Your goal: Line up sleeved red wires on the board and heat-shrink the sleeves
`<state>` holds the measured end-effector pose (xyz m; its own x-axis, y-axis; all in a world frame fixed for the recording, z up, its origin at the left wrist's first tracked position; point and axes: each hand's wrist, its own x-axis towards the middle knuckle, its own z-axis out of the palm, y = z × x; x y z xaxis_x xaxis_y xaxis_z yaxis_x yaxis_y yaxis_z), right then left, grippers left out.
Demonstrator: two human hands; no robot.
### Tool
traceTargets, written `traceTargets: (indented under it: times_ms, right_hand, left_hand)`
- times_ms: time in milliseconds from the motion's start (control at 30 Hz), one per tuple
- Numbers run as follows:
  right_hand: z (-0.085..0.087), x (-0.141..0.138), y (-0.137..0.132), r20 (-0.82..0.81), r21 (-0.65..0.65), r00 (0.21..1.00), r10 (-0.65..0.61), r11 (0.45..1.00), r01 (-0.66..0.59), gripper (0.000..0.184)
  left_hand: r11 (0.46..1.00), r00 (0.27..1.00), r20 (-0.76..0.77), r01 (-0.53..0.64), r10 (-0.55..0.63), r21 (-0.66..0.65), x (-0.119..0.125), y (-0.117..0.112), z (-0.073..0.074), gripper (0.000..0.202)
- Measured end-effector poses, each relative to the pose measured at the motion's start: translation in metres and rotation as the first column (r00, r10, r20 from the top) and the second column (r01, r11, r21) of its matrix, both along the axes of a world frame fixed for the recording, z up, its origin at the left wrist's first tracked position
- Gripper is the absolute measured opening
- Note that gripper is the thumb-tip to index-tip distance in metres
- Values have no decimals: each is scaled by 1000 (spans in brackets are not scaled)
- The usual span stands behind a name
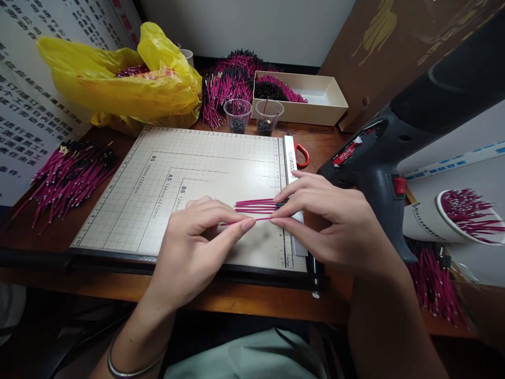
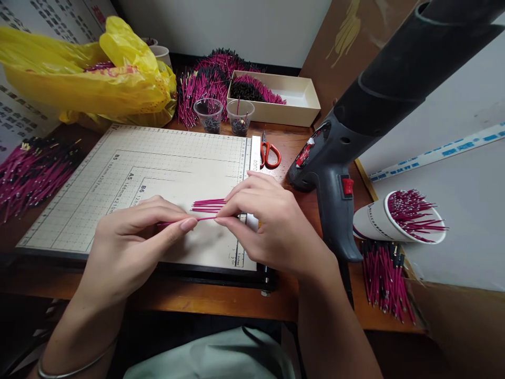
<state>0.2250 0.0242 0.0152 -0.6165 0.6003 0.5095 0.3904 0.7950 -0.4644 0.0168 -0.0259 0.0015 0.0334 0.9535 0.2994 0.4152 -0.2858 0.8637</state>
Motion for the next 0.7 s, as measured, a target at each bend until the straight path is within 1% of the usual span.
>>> traceTargets:
  times_ms: [100,233,333,500,567,700]
  right_hand:
    - [-1,1,0,-6,-27,1000,-6,1000,5,11]
    - [-2,5,0,12,-50,999,-34,998,34,11]
    - [-1,7,1,22,-67,999,-41,997,42,9]
    - [-1,6,1,34,-71,999,-21,997,23,10]
    - [-1,5,1,44,-70,999,-14,997,17,10]
    - [-2,4,1,43,-71,999,-18,997,21,10]
  left_hand:
    - [1000,1000,-4,-26,26,-8,-2,0,0,11]
    - [999,999,-16,-32,32,-26,-7,-1,0,12]
    - [1000,999,-49,-11,10,-22,-8,0,1,11]
    - [997,990,-119,71,-70,1,-7,1,1,11]
    - [998,989,-132,67,-65,11,-7,0,0,13]
    - [997,984,-163,71,-68,13,-6,-1,-1,9]
